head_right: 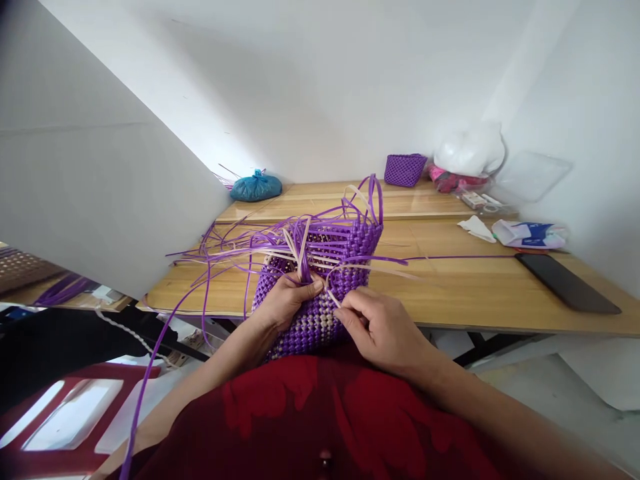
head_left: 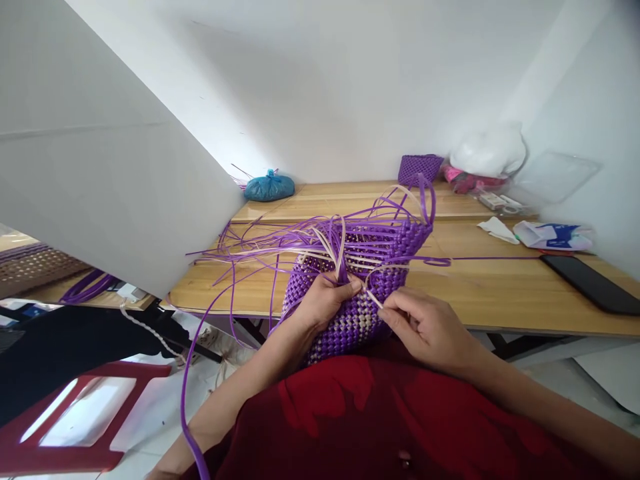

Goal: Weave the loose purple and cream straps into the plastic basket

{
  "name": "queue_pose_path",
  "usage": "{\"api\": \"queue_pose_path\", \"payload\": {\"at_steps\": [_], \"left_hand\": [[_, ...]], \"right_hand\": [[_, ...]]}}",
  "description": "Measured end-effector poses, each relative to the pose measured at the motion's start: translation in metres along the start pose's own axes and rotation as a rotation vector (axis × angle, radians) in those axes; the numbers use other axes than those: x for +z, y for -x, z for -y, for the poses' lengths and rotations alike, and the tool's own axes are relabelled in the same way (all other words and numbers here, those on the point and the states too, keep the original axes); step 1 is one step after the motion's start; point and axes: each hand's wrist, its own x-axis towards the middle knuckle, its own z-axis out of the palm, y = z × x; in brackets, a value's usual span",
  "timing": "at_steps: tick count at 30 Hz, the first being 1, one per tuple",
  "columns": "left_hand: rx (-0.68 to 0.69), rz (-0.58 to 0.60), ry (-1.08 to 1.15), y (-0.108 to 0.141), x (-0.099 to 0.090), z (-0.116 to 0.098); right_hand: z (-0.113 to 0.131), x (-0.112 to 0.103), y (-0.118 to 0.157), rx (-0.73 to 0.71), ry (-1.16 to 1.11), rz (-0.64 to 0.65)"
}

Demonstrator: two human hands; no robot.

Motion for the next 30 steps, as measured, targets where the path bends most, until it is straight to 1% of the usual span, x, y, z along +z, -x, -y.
{"api": "queue_pose_path", "payload": {"at_steps": [2, 4, 6, 8, 12, 14, 17, 19, 22, 25, 27, 28, 30], "left_hand": [[-0.017, 0.003, 0.014, 0.0, 0.002, 0.001], [-0.036, 0.003, 0.019, 0.0, 0.002, 0.0], [-0.055, -0.007, 0.036, 0.002, 0.0, 0.0], [-0.057, -0.013, 0.059, 0.004, -0.003, -0.001], [0.01, 0.012, 0.012, 0.006, -0.007, -0.004], [0.042, -0.021, -0.008, 0.005, -0.006, -0.004], [0.074, -0.117, -0.015, 0.002, -0.003, -0.002], [0.091, -0.147, -0.027, 0.0, -0.003, -0.001], [0.088, -0.122, -0.04, 0.0, -0.006, -0.002], [0.04, -0.037, -0.02, 0.003, -0.01, -0.005], [0.048, 0.006, -0.032, 0.004, -0.011, -0.007], [0.063, 0.002, -0.05, 0.005, -0.011, -0.006], [0.091, -0.059, -0.08, 0.004, -0.01, -0.005]], "right_hand": [[0.0, 0.002, 0.001, -0.12, -0.083, -0.035], [-0.002, 0.007, 0.0, -0.183, -0.199, -0.045], [-0.005, 0.014, -0.001, -0.146, -0.33, -0.041], [-0.009, 0.021, 0.0, -0.062, -0.457, -0.031], [-0.008, 0.028, 0.0, 0.028, -0.645, -0.022], [-0.004, 0.027, -0.003, 0.091, -0.666, -0.004], [-0.001, 0.025, -0.006, 0.219, -0.662, 0.038], [-0.002, 0.025, -0.006, 0.256, -0.665, 0.065], [-0.006, 0.025, -0.003, 0.266, -0.685, 0.087], [-0.007, 0.025, -0.003, 0.28, -0.709, 0.093], [-0.006, 0.024, -0.006, 0.291, -0.707, 0.105], [-0.005, 0.023, -0.007, 0.292, -0.694, 0.109], [-0.003, 0.022, -0.009, 0.28, -0.631, 0.111]]}}
